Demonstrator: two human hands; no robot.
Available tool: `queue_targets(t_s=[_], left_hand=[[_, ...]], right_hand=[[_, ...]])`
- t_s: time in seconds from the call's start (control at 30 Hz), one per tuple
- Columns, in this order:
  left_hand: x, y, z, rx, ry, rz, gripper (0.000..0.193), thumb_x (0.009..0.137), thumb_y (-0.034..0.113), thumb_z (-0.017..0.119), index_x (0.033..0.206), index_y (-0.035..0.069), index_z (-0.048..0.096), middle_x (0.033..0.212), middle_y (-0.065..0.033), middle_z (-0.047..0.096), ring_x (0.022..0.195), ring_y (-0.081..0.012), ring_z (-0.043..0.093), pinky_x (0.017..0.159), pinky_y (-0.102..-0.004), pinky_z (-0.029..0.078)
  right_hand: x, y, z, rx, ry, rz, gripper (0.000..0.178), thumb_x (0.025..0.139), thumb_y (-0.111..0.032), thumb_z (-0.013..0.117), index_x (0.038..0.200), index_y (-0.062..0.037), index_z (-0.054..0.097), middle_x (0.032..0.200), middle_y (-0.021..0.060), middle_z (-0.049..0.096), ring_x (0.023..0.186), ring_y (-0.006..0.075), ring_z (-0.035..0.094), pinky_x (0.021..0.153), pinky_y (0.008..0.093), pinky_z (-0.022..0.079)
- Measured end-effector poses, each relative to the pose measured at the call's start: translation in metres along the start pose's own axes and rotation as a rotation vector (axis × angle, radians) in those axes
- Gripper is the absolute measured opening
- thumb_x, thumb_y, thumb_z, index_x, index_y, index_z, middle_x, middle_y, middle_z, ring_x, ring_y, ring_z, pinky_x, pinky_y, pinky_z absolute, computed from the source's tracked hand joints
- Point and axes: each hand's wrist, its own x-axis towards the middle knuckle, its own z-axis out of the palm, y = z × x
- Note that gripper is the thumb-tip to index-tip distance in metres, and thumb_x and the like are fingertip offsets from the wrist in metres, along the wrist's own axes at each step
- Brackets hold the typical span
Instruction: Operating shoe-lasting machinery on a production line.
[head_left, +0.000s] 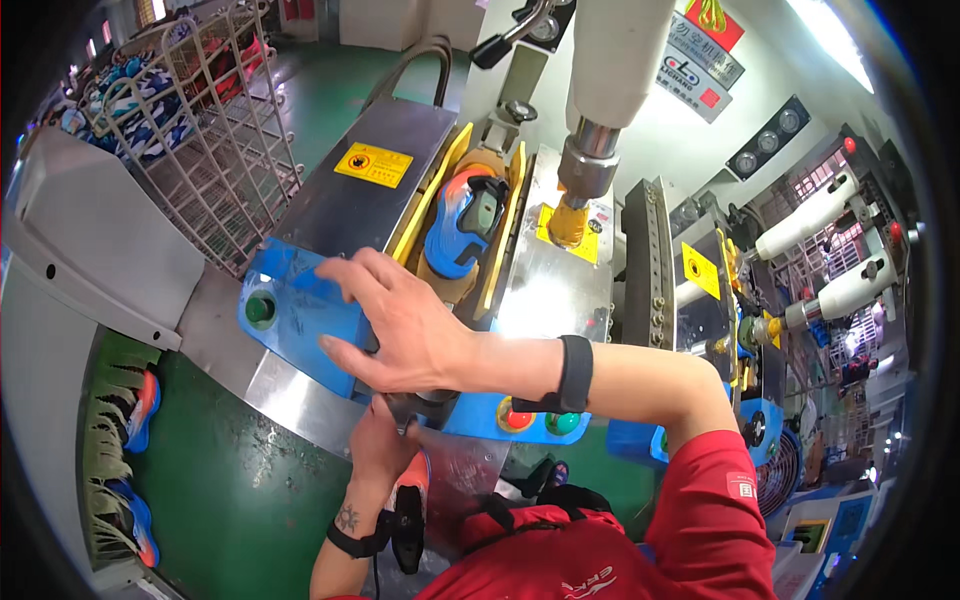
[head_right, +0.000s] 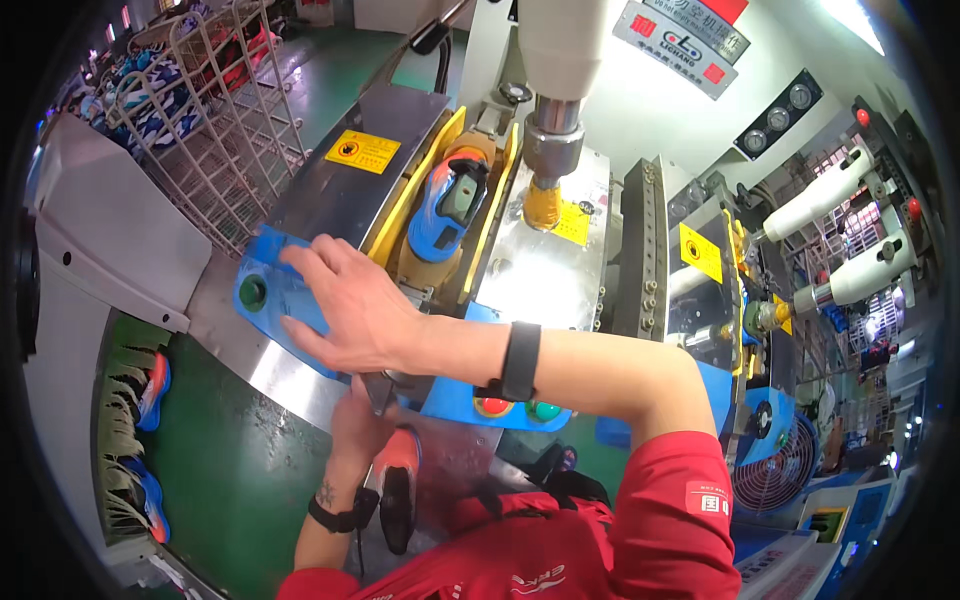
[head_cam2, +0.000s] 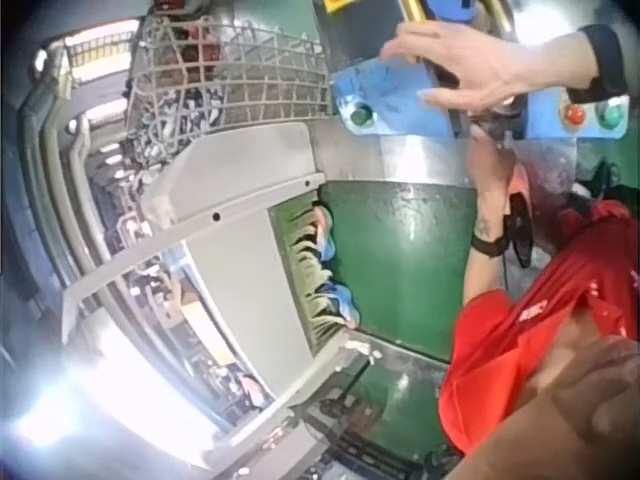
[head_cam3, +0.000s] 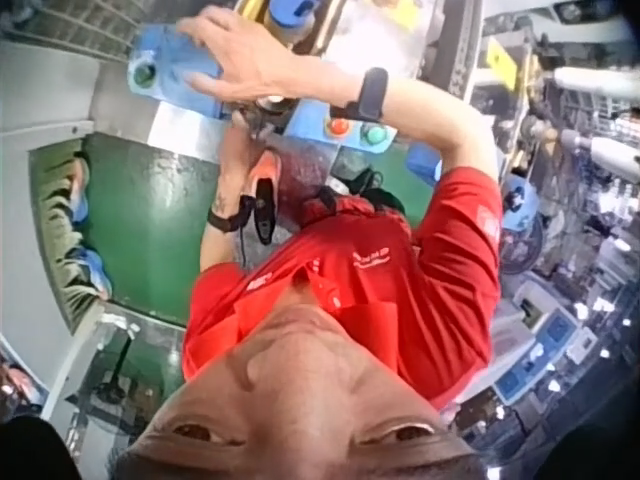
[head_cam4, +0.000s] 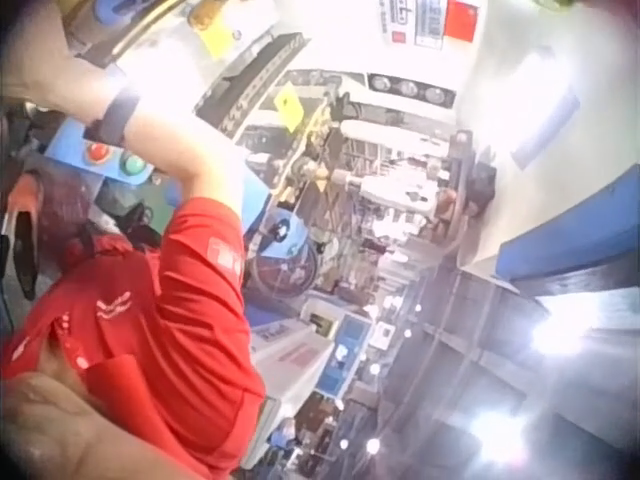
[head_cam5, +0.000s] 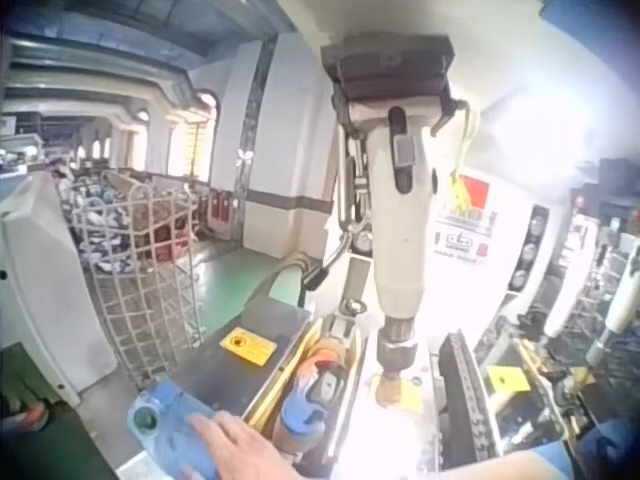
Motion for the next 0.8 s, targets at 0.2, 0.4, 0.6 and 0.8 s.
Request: queue_targets(t_s=[0.2,0.4,0.6,0.8], left_hand=[[-0.011,-0.002,-0.005,0.041,-0.068,-0.014,0.046,0.080,0.014,0.067,0.118,-0.003,0.048,0.093,-0.0308,0.064,0.084,-0.0505,0.062,0.073,-0.0559,0.049],[-0.023,-0.001,-0.005,0.034,-0.024,-0.124,0.050,0.080,0.016,0.069,0.121,-0.004,0.047,0.096,-0.0315,0.064,0.086,-0.0511,0.062,0.076,-0.0559,0.049],[-0.026,0.001,-0.005,0.020,0.076,-0.060,0.053,0.078,0.019,0.072,0.120,-0.005,0.050,0.097,-0.0301,0.064,0.093,-0.0502,0.061,0.079,-0.0530,0.049],[-0.023,0.012,-0.013,0.047,0.019,-0.125,0.062,0.077,0.022,0.073,0.126,-0.006,0.048,0.102,-0.0308,0.063,0.096,-0.0482,0.062,0.082,-0.0518,0.050]], right_hand=[[-0.021,0.028,0.052,-0.116,-0.194,0.081,0.065,0.078,-0.036,0.070,0.127,-0.0002,0.048,0.106,0.0179,0.055,0.097,0.0367,0.058,0.085,0.0441,0.049],[-0.030,0.038,0.039,0.018,0.052,0.084,0.052,0.080,-0.022,0.067,0.123,0.0017,0.049,0.115,0.0216,0.054,0.106,0.0395,0.055,0.093,0.0469,0.047],[0.010,0.094,-0.032,0.060,0.546,0.937,0.068,0.076,-0.022,0.071,0.129,0.0068,0.041,0.118,0.0317,0.050,0.112,0.0447,0.054,0.096,0.0478,0.046],[0.041,0.180,-0.007,-0.139,0.596,1.173,0.085,0.079,-0.022,0.070,0.144,0.0038,0.022,0.127,0.0350,0.042,0.113,0.0522,0.049,0.099,0.0507,0.042]])
